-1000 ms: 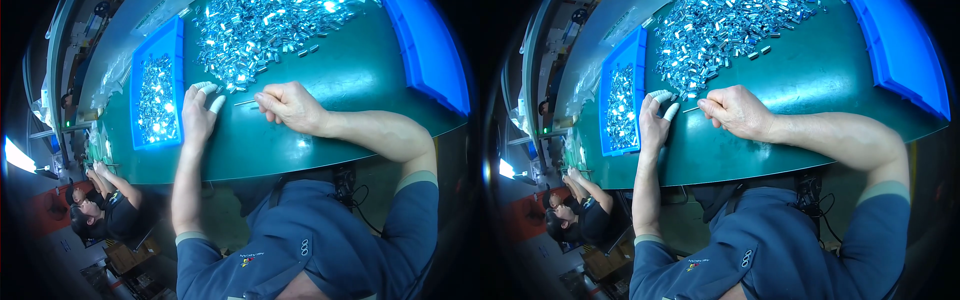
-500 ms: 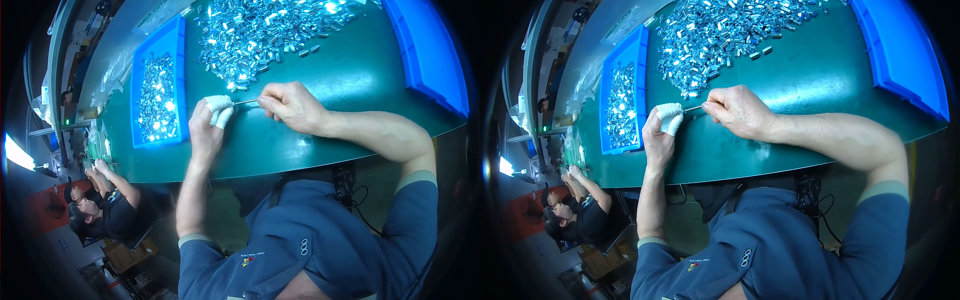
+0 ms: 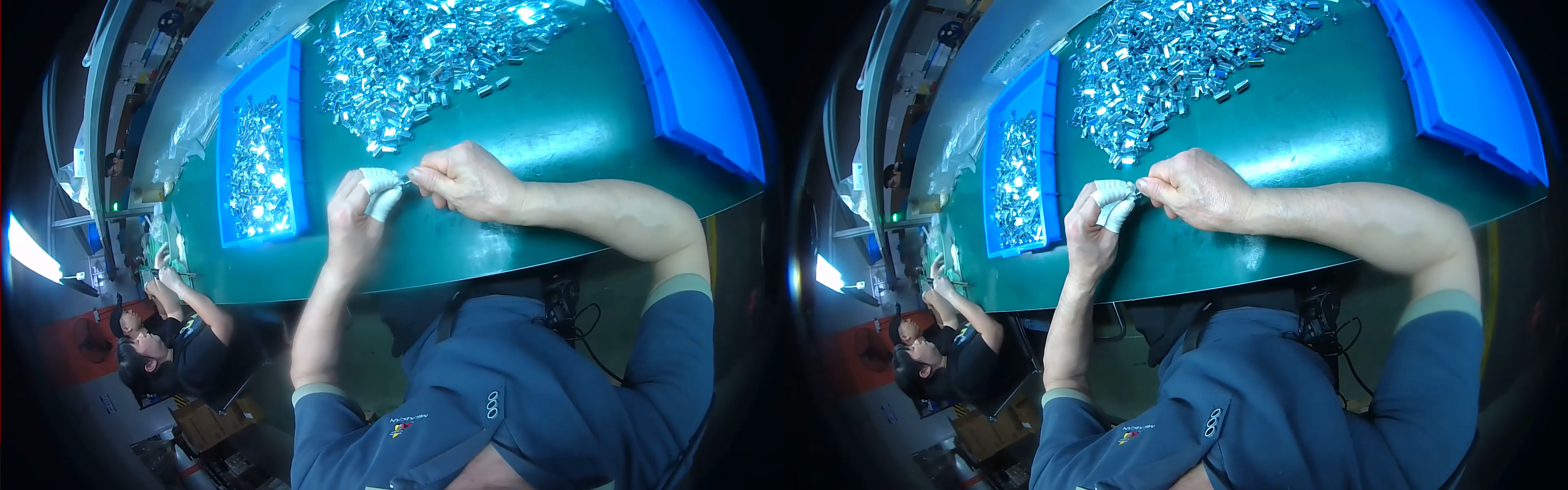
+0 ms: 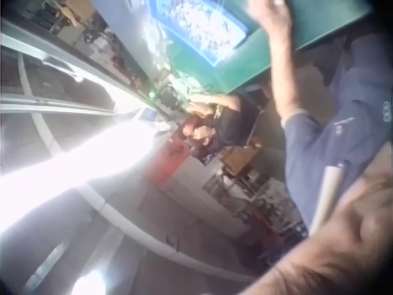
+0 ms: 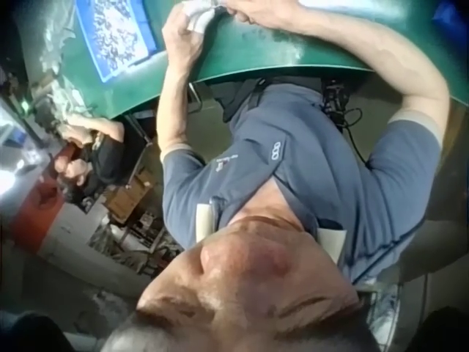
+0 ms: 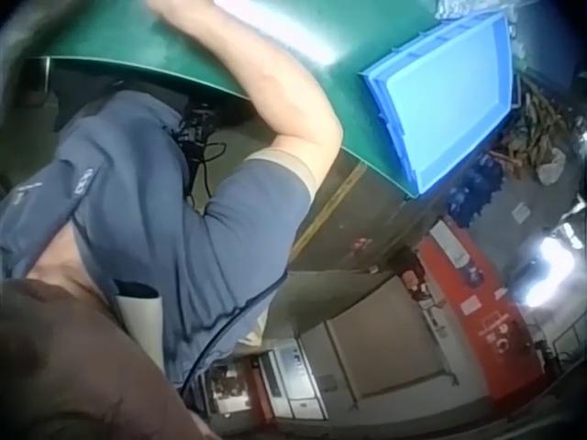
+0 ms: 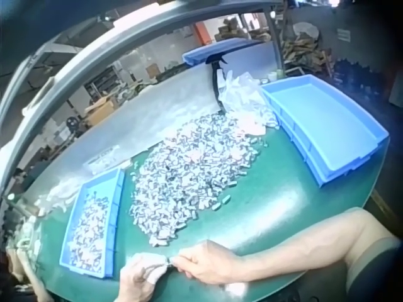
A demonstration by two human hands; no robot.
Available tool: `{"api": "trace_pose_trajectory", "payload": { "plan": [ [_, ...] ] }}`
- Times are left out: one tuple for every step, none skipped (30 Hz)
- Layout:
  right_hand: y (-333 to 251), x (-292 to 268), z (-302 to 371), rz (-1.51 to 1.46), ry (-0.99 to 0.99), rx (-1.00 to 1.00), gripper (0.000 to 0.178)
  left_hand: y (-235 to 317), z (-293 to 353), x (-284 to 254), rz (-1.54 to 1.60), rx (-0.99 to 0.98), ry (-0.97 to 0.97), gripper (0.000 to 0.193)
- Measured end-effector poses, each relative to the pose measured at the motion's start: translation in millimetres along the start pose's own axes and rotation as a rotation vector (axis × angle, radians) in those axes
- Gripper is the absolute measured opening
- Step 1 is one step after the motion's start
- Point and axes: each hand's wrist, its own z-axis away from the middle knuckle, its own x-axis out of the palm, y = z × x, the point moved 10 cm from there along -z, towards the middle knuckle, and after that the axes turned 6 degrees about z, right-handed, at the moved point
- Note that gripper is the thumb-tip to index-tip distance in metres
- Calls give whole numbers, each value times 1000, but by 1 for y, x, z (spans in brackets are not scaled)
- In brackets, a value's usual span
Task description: The person sorts small metal parts by hand at a worktable, placing them into blue plastic trays.
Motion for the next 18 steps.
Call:
{"api": "trace_pose_trajectory", "payload": {
  "plan": [
    [-1, 4, 0, 31, -33, -23, 39, 0, 2, -1, -2, -17, 6, 18],
    [-1, 4, 1, 31, -33, -24, 39, 2, 4, -2, -3, -16, 7, 18],
    [-1, 6, 2, 12, -34, -26, 42, 4, 5, -4, -6, -10, -2, 17],
    [-1, 6, 3, -7, -34, -28, 45, 6, 6, -6, -9, -4, -11, 17],
    [-2, 6, 3, -8, -35, -28, 45, 5, 8, -10, -10, -4, -11, 17],
    [1, 2, 4, -47, -6, 7, 48, 1, 10, -17, -74, -14, -4, 16],
    [4, -4, 5, -83, 31, 45, 52, -4, 10, -23, -134, -18, 0, 16],
    [5, -4, 4, -86, 29, 44, 52, -13, 14, -37, -198, -20, 37, 15],
    [7, -4, 2, -103, 24, 52, 52, -27, 18, -55, -266, -30, 91, 16],
    [5, -2, 1, -121, 15, 54, 52, -37, 21, -78, -341, -41, 147, 17],
    [6, -1, 1, -120, 16, 57, 52, -51, 21, -100, -428, -48, 201, 17],
    [3, -1, 2, -107, 13, 51, 52, -58, 20, -121, -521, -56, 256, 18],
    [2, -2, 2, -92, 10, 44, 53, -60, 15, -134, -623, -81, 300, 18],
    [2, -1, 2, -92, 10, 42, 53, -59, 12, -143, -724, -107, 345, 19],
    [3, 0, 1, -99, 10, 37, 52, -54, 11, -140, -741, -67, 348, 22],
    [6, -3, 2, -101, 22, 42, 51, -54, 4, -129, -728, -61, 346, 22],
    [5, -1, 2, -102, 18, 42, 51, -46, -2, -105, -628, 23, 249, 26],
    [3, -1, 2, -110, 14, 48, 51, -36, -5, -81, -525, 106, 153, 30]
  ]
}}
